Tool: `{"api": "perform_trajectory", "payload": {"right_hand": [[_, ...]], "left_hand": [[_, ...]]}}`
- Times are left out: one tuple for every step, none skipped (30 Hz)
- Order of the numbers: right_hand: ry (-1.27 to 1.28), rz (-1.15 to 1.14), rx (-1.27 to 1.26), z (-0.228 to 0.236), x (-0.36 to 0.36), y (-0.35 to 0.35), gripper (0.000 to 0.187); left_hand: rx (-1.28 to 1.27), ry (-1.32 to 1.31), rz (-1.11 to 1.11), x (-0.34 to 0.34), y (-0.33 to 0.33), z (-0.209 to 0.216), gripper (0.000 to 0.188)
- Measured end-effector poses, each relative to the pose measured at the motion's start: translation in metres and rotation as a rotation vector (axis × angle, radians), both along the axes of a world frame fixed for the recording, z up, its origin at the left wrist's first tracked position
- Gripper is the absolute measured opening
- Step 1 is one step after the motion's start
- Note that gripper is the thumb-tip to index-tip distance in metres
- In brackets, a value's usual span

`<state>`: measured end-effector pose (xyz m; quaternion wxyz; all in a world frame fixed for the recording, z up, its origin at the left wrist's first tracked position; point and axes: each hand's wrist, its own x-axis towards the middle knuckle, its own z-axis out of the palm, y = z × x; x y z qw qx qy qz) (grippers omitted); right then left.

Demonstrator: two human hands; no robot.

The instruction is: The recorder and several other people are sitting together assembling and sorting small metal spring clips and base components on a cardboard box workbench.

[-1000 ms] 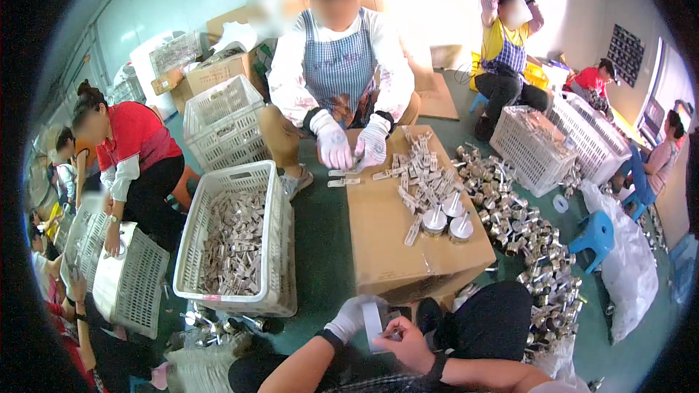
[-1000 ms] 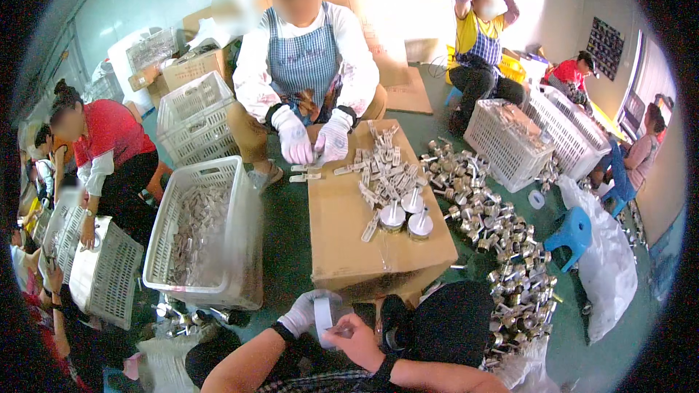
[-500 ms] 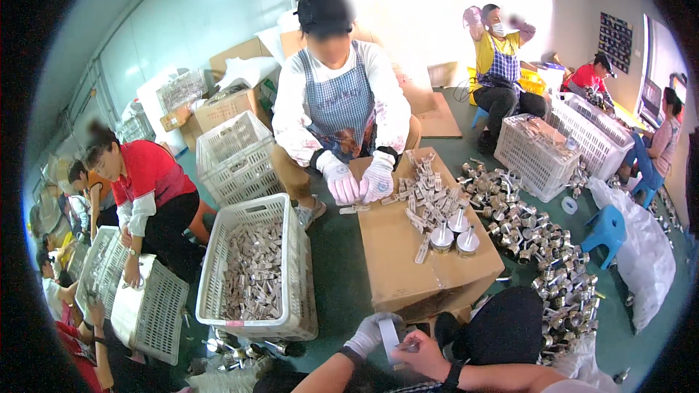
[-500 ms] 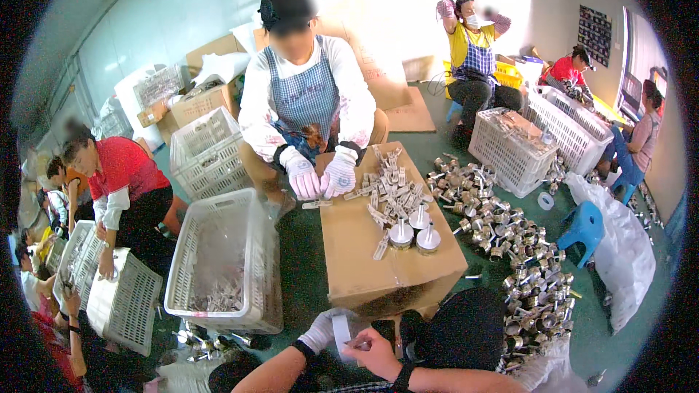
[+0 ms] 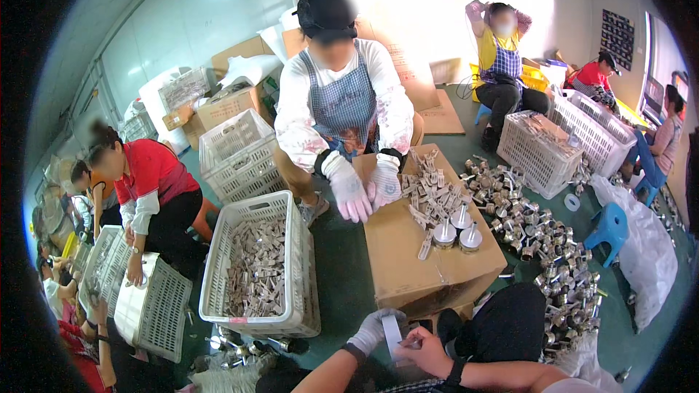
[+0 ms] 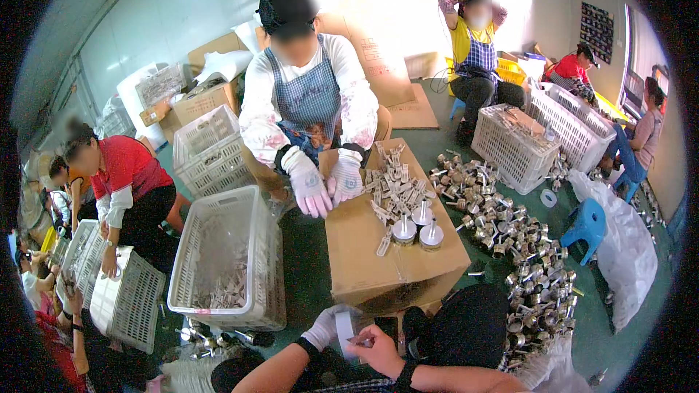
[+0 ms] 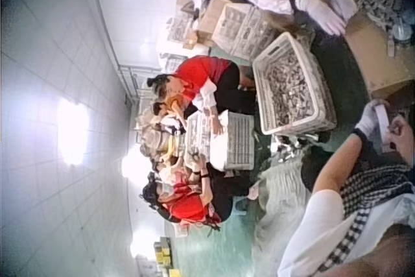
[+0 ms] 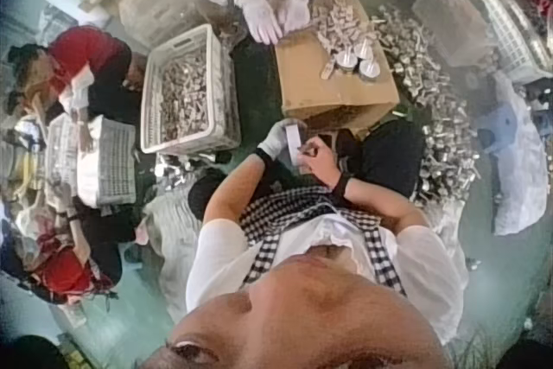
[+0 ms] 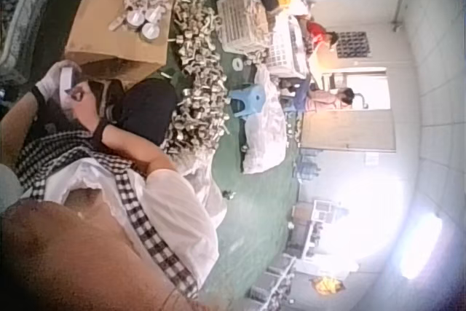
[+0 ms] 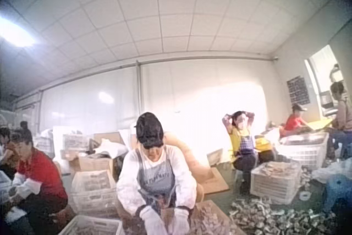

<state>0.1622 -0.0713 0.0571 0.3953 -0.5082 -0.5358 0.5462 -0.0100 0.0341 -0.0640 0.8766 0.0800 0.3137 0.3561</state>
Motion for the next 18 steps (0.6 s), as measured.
{"api": "perform_trajectory", "payload": {"right_hand": [[0.008,-0.001,-0.004,0.001,0.001,0.0,0.034],[0.004,0.001,-0.01,0.001,0.002,0.0,0.034],[-0.007,0.001,-0.011,-0.001,0.002,0.001,0.035],[-0.02,0.002,-0.017,-0.004,0.003,0.0,0.035],[-0.039,0.003,-0.017,-0.008,0.002,0.001,0.036],[-0.057,0.012,-0.008,-0.009,0.002,0.001,0.036],[-0.077,0.022,-0.002,-0.011,0.001,0.002,0.037],[-0.102,0.032,0.004,-0.005,0.002,0.004,0.037],[-0.085,0.029,-0.002,-0.013,0.002,0.004,0.037],[-0.073,0.022,-0.01,-0.022,0.005,0.002,0.036],[-0.06,0.015,-0.018,-0.03,0.007,0.0,0.036],[-0.015,0.008,-0.068,-0.021,0.006,0.0,0.035],[0.035,0.003,-0.114,-0.01,0.004,-0.001,0.034],[0.091,-0.002,-0.155,0.001,0.002,-0.003,0.033],[0.118,-0.004,-0.128,0.003,0.0,-0.006,0.032],[0.083,0.002,-0.098,-0.002,0.002,-0.006,0.033],[0.046,0.007,-0.069,-0.007,0.004,-0.007,0.034],[0.005,0.016,-0.043,-0.013,0.005,-0.007,0.035]], "left_hand": [[-0.006,0.001,0.0,0.001,-0.001,0.002,0.029],[-0.01,0.004,0.006,0.001,-0.002,0.005,0.029],[-0.012,0.009,0.013,0.001,-0.002,0.007,0.029],[-0.017,0.013,0.027,0.002,-0.004,0.01,0.028],[-0.016,0.018,0.034,0.002,-0.004,0.013,0.028],[-0.013,0.026,0.042,0.0,-0.004,0.016,0.028],[-0.014,0.03,0.041,-0.001,-0.006,0.019,0.028],[-0.016,0.024,0.035,0.002,-0.011,0.024,0.027],[-0.005,0.029,0.035,0.002,-0.011,0.03,0.026],[-0.001,0.027,0.034,0.005,-0.011,0.036,0.026],[0.002,0.026,0.034,0.008,-0.01,0.041,0.025],[-0.007,0.006,0.04,0.011,-0.012,0.041,0.025],[-0.007,0.017,0.036,0.009,-0.012,0.036,0.029],[0.012,0.026,0.062,0.007,-0.013,0.033,0.029],[0.028,0.031,0.089,0.007,-0.015,0.028,0.03],[0.043,0.035,0.107,0.009,-0.014,0.029,0.031],[0.01,0.017,0.121,0.01,-0.013,0.03,0.03],[0.032,0.047,0.111,0.01,-0.012,0.031,0.029]]}}
